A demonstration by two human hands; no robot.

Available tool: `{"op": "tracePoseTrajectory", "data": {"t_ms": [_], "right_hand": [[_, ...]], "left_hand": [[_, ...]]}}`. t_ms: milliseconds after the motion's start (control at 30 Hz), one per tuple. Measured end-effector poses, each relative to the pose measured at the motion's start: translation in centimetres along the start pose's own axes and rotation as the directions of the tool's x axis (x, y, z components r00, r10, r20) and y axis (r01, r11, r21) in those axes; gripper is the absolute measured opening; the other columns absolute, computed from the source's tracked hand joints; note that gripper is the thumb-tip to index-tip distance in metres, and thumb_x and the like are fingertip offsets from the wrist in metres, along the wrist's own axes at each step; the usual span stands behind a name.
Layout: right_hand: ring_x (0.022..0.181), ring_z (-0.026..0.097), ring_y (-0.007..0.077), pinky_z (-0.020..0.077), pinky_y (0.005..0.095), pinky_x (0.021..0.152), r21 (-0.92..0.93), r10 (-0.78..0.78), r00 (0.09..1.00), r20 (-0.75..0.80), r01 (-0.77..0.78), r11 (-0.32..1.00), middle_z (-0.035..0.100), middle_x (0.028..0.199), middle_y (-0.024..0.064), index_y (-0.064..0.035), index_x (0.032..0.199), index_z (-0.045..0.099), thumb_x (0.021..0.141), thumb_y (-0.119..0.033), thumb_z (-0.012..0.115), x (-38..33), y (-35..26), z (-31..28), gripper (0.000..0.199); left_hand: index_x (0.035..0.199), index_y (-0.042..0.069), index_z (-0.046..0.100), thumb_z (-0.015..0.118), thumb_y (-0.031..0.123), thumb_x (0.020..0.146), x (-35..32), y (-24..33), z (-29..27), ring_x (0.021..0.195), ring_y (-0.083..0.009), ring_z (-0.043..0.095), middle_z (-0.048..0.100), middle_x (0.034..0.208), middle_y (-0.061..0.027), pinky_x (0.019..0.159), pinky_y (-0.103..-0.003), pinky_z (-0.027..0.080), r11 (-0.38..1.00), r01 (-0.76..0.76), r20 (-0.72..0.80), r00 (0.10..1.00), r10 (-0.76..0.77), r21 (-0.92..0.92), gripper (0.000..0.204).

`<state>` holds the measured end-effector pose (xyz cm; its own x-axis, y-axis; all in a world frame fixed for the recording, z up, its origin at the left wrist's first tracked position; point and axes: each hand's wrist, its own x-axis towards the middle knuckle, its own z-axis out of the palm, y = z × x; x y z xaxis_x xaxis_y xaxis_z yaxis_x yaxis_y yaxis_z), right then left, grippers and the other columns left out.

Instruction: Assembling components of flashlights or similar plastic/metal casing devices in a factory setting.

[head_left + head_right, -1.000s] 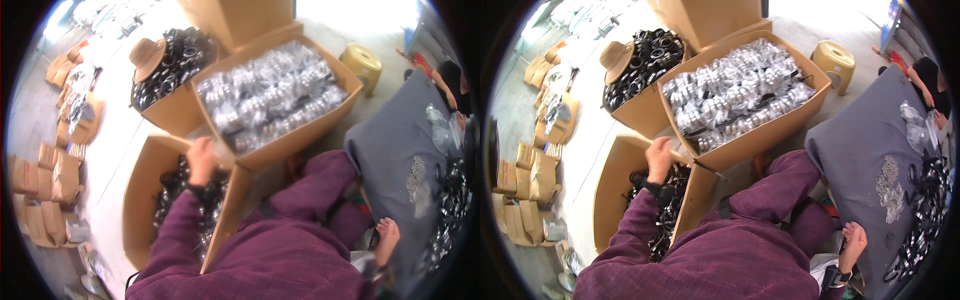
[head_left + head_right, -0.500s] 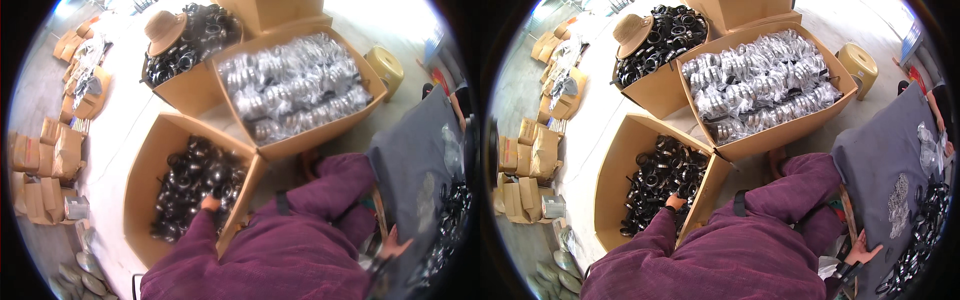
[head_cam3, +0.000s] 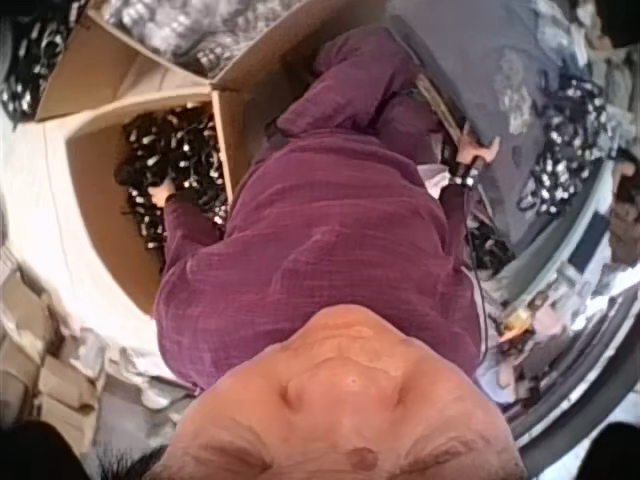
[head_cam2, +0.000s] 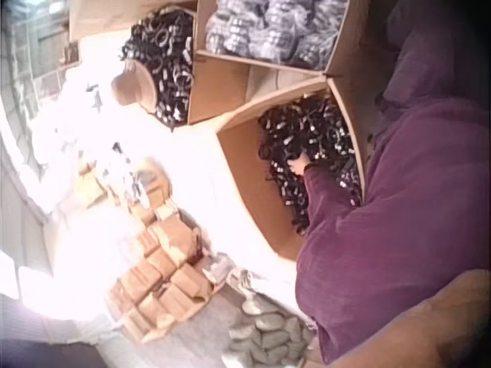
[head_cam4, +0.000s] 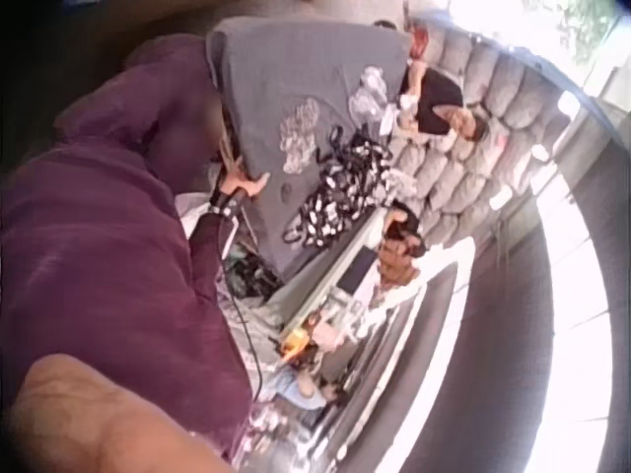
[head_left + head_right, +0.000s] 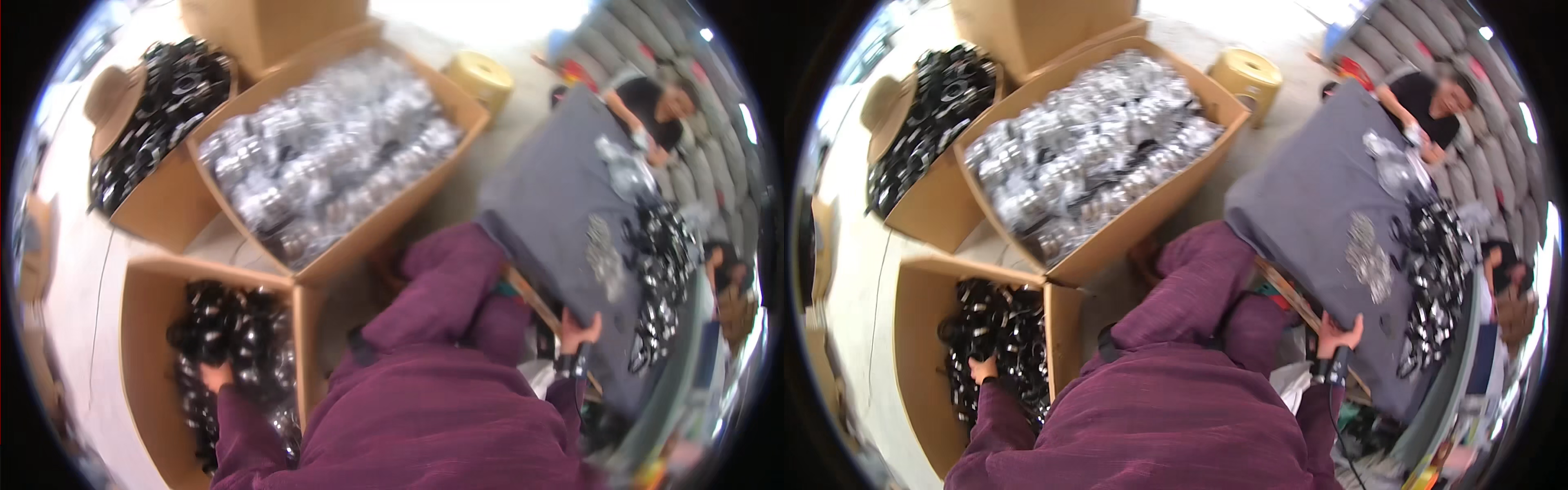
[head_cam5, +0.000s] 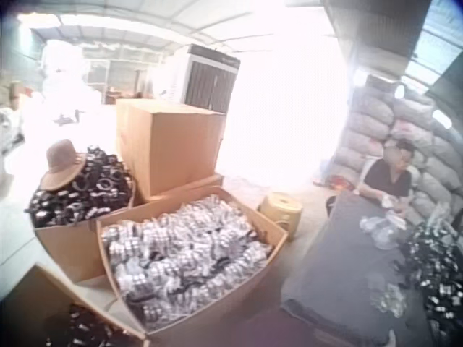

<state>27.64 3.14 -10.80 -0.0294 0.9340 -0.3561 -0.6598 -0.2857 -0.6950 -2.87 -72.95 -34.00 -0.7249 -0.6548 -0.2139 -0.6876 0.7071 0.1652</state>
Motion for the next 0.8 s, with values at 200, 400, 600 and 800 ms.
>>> {"op": "tracePoseTrajectory", "data": {"t_ms": [200,400,600,800], "right_hand": [[0.114,0.051,0.0285,0.0389,0.0490,0.100,0.048,-0.078,0.992,-0.096,0.083,0.995,0.058,0.120,0.0091,-0.0082,0.118,0.056,0.077,-0.036,0.070,-2.0,-2.9,0.5,0.052],[0.121,0.044,0.0307,0.0349,0.0512,0.104,0.097,-0.002,0.996,-0.089,0.011,0.995,0.049,0.131,0.0118,-0.0069,0.126,0.048,0.080,-0.032,0.068,-1.3,-1.7,1.3,0.057],[0.117,0.045,0.0287,0.0326,0.0488,0.104,0.071,-0.071,0.994,-0.088,0.078,0.994,0.051,0.123,0.0105,-0.0090,0.122,0.049,0.074,-0.036,0.074,-1.6,-2.9,-0.2,0.061],[0.120,0.043,0.0306,0.0281,0.0507,0.107,0.116,-0.013,0.999,-0.037,0.017,0.993,0.051,0.126,0.0114,-0.0102,0.124,0.049,0.075,-0.036,0.073,-0.2,-2.2,-1.3,0.060]], "left_hand": [[0.141,-0.003,0.031,0.078,0.025,0.068,4.8,3.8,3.8,0.117,-0.0319,0.052,0.049,0.132,-0.0233,0.100,-0.035,0.040,0.987,0.035,0.249,0.969,0.005,-0.155,0.091],[0.149,0.005,0.012,0.080,0.011,0.072,9.5,-2.0,7.3,0.119,-0.0297,0.045,0.040,0.138,-0.0196,0.102,-0.042,0.037,0.713,0.122,0.241,0.968,0.067,-0.690,0.103],[0.144,0.021,0.030,0.078,0.055,0.065,1.1,2.8,3.5,0.111,-0.0403,0.055,0.053,0.132,-0.0176,0.095,-0.045,0.045,0.936,0.144,-0.002,0.988,-0.153,-0.320,0.098],[0.145,0.020,0.025,0.077,0.060,0.063,6.6,-1.9,9.2,0.114,-0.0416,0.051,0.051,0.134,-0.0158,0.097,-0.050,0.040,0.933,0.332,-0.115,0.930,-0.348,-0.138,0.105]]}}
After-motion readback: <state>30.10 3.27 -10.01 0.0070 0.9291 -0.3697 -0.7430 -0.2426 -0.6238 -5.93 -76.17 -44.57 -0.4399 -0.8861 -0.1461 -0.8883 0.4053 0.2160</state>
